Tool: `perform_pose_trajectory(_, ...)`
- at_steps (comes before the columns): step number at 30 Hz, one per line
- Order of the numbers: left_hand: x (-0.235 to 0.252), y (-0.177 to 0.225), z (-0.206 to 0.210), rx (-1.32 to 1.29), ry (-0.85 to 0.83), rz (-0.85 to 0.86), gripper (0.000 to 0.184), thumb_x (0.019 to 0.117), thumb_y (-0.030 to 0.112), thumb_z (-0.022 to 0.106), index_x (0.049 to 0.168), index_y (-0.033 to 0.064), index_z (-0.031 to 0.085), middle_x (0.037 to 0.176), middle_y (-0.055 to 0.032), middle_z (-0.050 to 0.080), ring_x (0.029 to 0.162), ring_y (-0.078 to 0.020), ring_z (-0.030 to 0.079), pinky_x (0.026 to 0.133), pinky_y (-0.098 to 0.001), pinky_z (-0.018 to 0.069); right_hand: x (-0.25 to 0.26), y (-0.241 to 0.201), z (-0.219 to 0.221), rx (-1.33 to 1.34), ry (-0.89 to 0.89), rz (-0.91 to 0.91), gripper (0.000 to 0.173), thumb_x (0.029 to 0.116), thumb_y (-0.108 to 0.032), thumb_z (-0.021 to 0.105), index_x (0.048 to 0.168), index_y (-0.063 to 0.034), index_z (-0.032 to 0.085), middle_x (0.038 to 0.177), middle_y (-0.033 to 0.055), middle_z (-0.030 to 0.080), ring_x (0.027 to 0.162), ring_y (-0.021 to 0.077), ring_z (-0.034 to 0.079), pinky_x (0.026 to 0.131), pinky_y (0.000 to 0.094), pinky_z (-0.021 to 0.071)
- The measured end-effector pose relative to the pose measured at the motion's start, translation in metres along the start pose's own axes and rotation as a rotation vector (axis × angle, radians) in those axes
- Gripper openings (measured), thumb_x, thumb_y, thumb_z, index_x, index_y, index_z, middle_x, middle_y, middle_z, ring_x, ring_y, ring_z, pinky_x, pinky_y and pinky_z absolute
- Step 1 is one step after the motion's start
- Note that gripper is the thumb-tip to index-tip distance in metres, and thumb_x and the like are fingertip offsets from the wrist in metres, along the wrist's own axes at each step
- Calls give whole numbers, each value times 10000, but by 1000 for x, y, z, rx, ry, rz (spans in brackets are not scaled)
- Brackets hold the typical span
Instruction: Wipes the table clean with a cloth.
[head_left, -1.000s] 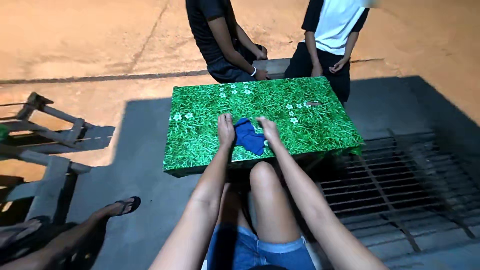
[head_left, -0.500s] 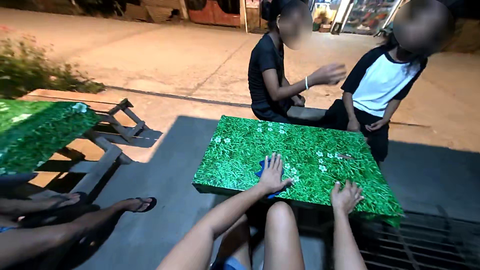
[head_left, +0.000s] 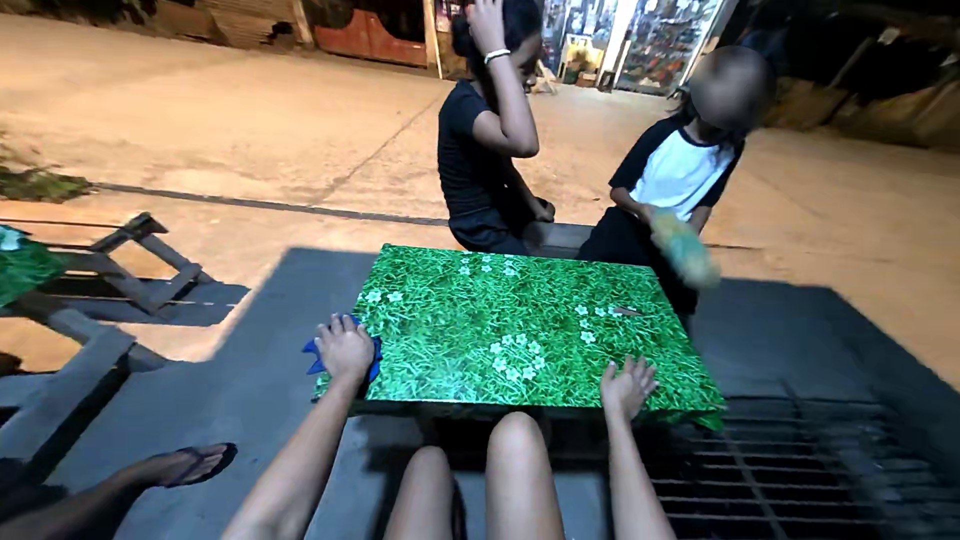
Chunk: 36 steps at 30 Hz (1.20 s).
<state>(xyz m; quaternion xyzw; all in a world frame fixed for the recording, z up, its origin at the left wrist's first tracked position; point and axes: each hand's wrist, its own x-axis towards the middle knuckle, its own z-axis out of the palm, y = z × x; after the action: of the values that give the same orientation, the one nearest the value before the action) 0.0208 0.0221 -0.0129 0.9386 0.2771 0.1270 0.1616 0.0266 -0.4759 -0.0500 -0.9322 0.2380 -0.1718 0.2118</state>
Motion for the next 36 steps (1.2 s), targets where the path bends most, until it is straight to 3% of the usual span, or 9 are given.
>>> perform_pose_trajectory(5,-55,113,30,-106,-145,159,768,1080,534,338,1578,-51,308,1672,-297,190,1566,-477,129,1250,-653,99,1,-3,1,-25,-9,19,522,1080,-330,450,1529,-65,484,1675,188,297,1572,415,197,1275,590,91)
perform_pose_trajectory(9,-139,219,73,-96,-440,688,987,985,766,260,1624,14,239,1705,-233,146,1584,-444,64,1255,-657,41,-2,2,1,-24,-9,-8,524,1077,-346,449,1525,-77,495,1669,194,308,1567,418,212,1273,593,105)
perform_pose_trajectory(12,-161,264,87,-50,-575,1000,815,1050,646,282,1632,77,263,1719,-142,184,1592,-391,109,1271,-604,75,1,7,0,19,1,-49,503,1067,-331,478,1492,-69,536,1655,203,332,1555,425,245,1265,600,137)
perform_pose_trajectory(15,-136,261,86,-85,-598,1097,555,1119,388,326,1602,120,367,1694,-76,291,1590,-322,174,1283,-539,122,3,9,-1,39,2,-61,490,1062,-320,492,1478,-67,553,1645,201,354,1546,425,266,1263,593,155)
perform_pose_trajectory(18,-84,226,91,-117,-446,1000,480,1114,342,380,1552,169,474,1661,-21,373,1584,-291,207,1276,-550,150,2,8,-2,49,-12,-67,497,1068,-322,487,1488,-62,540,1647,209,345,1551,428,251,1267,589,142)
perform_pose_trajectory(21,-7,161,87,-126,-224,769,479,1100,363,426,1533,174,504,1628,-61,425,1548,-360,282,1237,-628,201,2,11,0,38,-17,-79,508,1066,-330,482,1497,-65,532,1650,211,339,1554,438,237,1269,600,133)
perform_pose_trajectory(26,86,77,48,-81,-95,307,477,1108,340,399,1500,101,528,1627,-136,409,1527,-432,293,1215,-666,212,0,3,2,11,-4,-53,498,1067,-303,480,1501,-63,524,1663,213,309,1558,450,214,1263,619,111)
perform_pose_trajectory(31,82,147,63,-86,48,-47,585,1113,364,323,1527,-37,419,1650,-290,267,1543,-502,188,1231,-674,130,3,-5,2,-43,-24,-20,500,1068,-302,471,1517,-83,510,1670,188,309,1563,439,207,1263,611,115)
perform_pose_trajectory(36,1,277,93,-177,-161,335,743,1076,557,313,1571,8,373,1659,-264,270,1555,-492,157,1239,-690,81,5,-4,0,-50,-27,-31,498,1064,-308,469,1505,-84,524,1658,194,331,1554,444,230,1260,614,130)
